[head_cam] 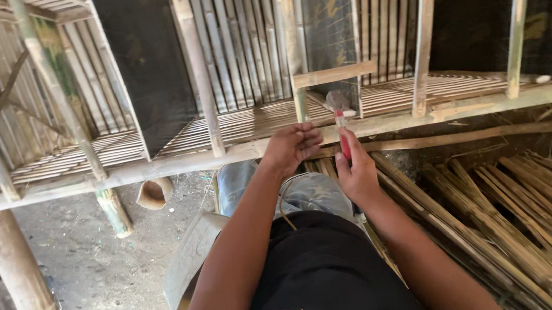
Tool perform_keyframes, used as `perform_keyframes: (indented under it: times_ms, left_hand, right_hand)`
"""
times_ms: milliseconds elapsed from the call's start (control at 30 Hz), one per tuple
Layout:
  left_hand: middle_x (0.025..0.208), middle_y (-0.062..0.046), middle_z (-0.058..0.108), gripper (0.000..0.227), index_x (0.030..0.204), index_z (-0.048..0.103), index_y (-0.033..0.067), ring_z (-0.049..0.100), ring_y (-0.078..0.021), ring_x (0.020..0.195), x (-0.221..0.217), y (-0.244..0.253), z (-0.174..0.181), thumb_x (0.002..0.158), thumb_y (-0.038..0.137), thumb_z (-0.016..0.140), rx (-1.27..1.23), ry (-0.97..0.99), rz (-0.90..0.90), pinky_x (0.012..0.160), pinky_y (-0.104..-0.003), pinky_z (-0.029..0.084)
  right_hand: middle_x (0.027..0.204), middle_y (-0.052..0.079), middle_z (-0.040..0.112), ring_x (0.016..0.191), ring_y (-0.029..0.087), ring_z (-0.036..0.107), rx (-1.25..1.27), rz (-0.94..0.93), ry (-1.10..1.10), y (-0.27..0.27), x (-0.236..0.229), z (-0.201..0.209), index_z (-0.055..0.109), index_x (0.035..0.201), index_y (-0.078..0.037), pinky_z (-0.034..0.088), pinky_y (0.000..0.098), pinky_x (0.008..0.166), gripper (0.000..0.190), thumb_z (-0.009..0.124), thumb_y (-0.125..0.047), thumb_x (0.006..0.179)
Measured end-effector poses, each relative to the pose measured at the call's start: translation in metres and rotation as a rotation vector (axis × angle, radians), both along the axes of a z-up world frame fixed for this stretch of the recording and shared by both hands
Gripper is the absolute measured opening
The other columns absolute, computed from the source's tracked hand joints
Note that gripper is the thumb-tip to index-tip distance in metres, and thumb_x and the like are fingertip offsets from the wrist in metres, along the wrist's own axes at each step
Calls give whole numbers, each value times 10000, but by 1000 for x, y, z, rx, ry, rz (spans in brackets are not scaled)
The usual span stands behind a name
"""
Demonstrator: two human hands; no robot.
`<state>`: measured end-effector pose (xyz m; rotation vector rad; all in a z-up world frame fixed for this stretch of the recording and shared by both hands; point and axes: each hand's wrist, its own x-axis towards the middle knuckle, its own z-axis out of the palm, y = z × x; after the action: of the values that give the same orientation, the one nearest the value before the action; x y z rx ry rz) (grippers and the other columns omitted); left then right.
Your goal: The person assembles a bamboo frame structure by inserting bamboo slats into a frame and securing them with a hammer. The person repeatedly picks up slats, positions them, and hammers them into place.
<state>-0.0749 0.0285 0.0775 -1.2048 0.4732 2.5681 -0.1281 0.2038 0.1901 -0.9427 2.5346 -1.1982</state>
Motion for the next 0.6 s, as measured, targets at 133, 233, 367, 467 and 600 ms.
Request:
perform_keyframes:
  times_ms: [133,233,367,467,600]
  left_hand:
    - [1186,-190,683,235,1191,545,-10,715,-277,1023,17,-5,30,998,-3,410,59,132,39,917,-427,585]
    - [1214,-191,695,243,1235,570,-32,688,-278,1016,32,2,25,1031,11,446,-10,182,21,884,-418,550]
    - [1195,-175,687,273,1273,593,-60,670,-286,1049,48,5,13,1042,15,468,-36,100,-72,916,-420,568]
    - [1208,-165,715,270,1254,585,-41,726,-265,1034,56,-10,16,1044,34,433,-103,117,-165,890,-372,607]
    - [1062,-241,710,188,1209,478,29,746,-304,875,49,-37,32,1022,20,469,-351,-59,-439,682,-403,593]
  right_hand:
    - [1053,159,698,858,311,714,129,-13,-137,-29,2,16,716,1240,-122,575,382,748,288,696,-85,955]
    - [997,156,700,837,293,717,118,-58,-157,-44,12,19,758,1085,-90,575,352,703,273,833,-132,826]
    - [1011,143,709,865,284,731,64,-126,-125,-51,34,9,774,1046,-101,587,355,751,214,828,-120,840]
    - [1018,162,704,868,303,720,89,-265,-142,-43,63,-3,760,1054,-74,576,370,754,189,805,-108,873]
    - [919,164,695,804,308,696,163,-529,-186,-38,107,-22,737,1033,-32,543,385,715,151,780,-121,920]
